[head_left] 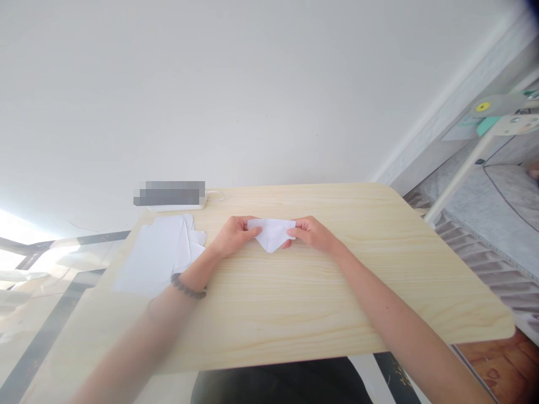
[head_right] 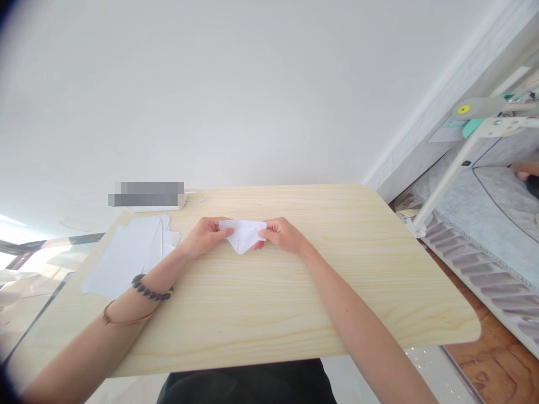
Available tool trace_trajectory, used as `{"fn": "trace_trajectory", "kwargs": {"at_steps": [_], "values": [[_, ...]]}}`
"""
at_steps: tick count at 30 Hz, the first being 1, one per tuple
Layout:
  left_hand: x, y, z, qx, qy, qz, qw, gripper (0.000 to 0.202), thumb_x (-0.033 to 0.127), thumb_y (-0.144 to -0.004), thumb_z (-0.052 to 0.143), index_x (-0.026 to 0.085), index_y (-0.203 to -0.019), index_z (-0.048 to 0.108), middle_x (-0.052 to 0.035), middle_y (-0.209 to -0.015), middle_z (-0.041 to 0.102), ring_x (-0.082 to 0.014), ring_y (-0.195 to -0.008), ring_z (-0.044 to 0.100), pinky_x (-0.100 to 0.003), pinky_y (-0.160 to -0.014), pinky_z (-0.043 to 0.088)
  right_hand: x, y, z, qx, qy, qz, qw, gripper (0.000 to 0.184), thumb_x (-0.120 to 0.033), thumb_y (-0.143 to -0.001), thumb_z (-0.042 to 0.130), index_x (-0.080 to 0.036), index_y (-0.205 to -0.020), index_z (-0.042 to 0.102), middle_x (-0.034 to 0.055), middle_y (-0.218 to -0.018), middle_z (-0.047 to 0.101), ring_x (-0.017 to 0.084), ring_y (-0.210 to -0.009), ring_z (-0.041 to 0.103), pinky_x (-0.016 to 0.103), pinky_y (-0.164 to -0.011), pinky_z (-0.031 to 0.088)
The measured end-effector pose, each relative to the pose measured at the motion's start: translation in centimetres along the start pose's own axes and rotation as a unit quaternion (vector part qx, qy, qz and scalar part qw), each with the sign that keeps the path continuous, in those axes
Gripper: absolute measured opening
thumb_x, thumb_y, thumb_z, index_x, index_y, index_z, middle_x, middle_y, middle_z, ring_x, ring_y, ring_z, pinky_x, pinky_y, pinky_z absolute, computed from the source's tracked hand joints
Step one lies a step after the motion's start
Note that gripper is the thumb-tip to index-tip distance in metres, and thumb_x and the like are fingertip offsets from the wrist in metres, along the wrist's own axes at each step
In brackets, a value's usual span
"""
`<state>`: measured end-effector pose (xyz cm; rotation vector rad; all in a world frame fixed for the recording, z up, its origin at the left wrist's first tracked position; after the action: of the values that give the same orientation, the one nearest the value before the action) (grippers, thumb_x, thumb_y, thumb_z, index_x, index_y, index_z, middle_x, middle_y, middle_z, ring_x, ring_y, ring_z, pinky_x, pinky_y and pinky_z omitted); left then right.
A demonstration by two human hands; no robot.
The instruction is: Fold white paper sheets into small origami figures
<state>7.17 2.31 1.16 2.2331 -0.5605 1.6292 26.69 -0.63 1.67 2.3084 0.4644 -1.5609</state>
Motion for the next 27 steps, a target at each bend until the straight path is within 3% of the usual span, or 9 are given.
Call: {"fn": "trace_trajectory", "kwargs": {"at_steps": [5,7,12,19,27], "values": [[0.2,0.0,0.1,-0.022,-0.006,-0.002,1.0,0.03,0.037,-0.07,0.057,0.011,-0.084,0.064,-0.0017,-0.072,0.063,-0.0127,-0.065,0.054,-0.021,-0.058,0.038,0.5,-0.2,-0.3,0.126,-0.001,-0.033,0.992,0.023,-0.035,-0.075,0.049,-0.014,-0.076,0.059,-0.0001,-0.057,0.057,0.011,-0.057,0.053,0.022,-0.055,0.038],[0.2,0.1,0.2,-0.021,-0.026,-0.006,0.999,0.031,0.04,-0.07,0.057,0.011,-0.081,0.064,-0.001,-0.07,0.061,-0.012,-0.062,0.052,-0.02,-0.055,0.037,0.7,-0.3,-0.4,0.148,0.004,-0.04,0.988,0.024,-0.038,-0.075,0.049,-0.015,-0.073,0.057,-0.0011,-0.057,0.055,0.011,-0.055,0.052,0.022,-0.054,0.038],[0.0,0.1,0.2,-0.026,-0.041,0.003,0.999,0.029,0.037,-0.073,0.052,0.012,-0.082,0.064,-0.0022,-0.073,0.062,-0.0137,-0.066,0.054,-0.022,-0.059,0.039,0.7,-0.3,-0.6,0.137,0.013,-0.031,0.99,0.025,-0.038,-0.076,0.048,-0.015,-0.07,0.055,-0.0007,-0.057,0.054,0.01,-0.055,0.05,0.021,-0.052,0.037],[0.7,0.2,0.1,-0.097,-0.012,0.042,0.994,0.022,0.03,-0.074,0.051,0.013,-0.078,0.064,-0.0035,-0.079,0.064,-0.0158,-0.076,0.057,-0.026,-0.073,0.042,0.8,-0.3,-1.1,0.119,0.008,-0.021,0.993,0.024,-0.037,-0.076,0.047,-0.015,-0.07,0.055,-0.0003,-0.056,0.053,0.01,-0.055,0.049,0.021,-0.052,0.036],[0.5,0.2,0.0,-0.092,0.052,0.016,0.994,0.033,0.031,-0.073,0.055,0.012,-0.099,0.059,-0.0073,-0.093,0.063,-0.0192,-0.087,0.056,-0.03,-0.078,0.043,0.7,-0.2,-0.7,0.128,0.018,-0.031,0.991,0.027,-0.04,-0.076,0.047,-0.015,-0.069,0.054,0.0003,-0.059,0.056,0.011,-0.057,0.052,0.021,-0.055,0.038]]}}
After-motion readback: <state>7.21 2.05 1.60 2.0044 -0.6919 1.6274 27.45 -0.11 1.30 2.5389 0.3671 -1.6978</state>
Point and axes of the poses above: each hand's wrist, its own y-axis away from the middle knuckle, its own z-axis out of the palm, x = y × z, the point moved 3 cm from there along -y, towards the middle knuckle
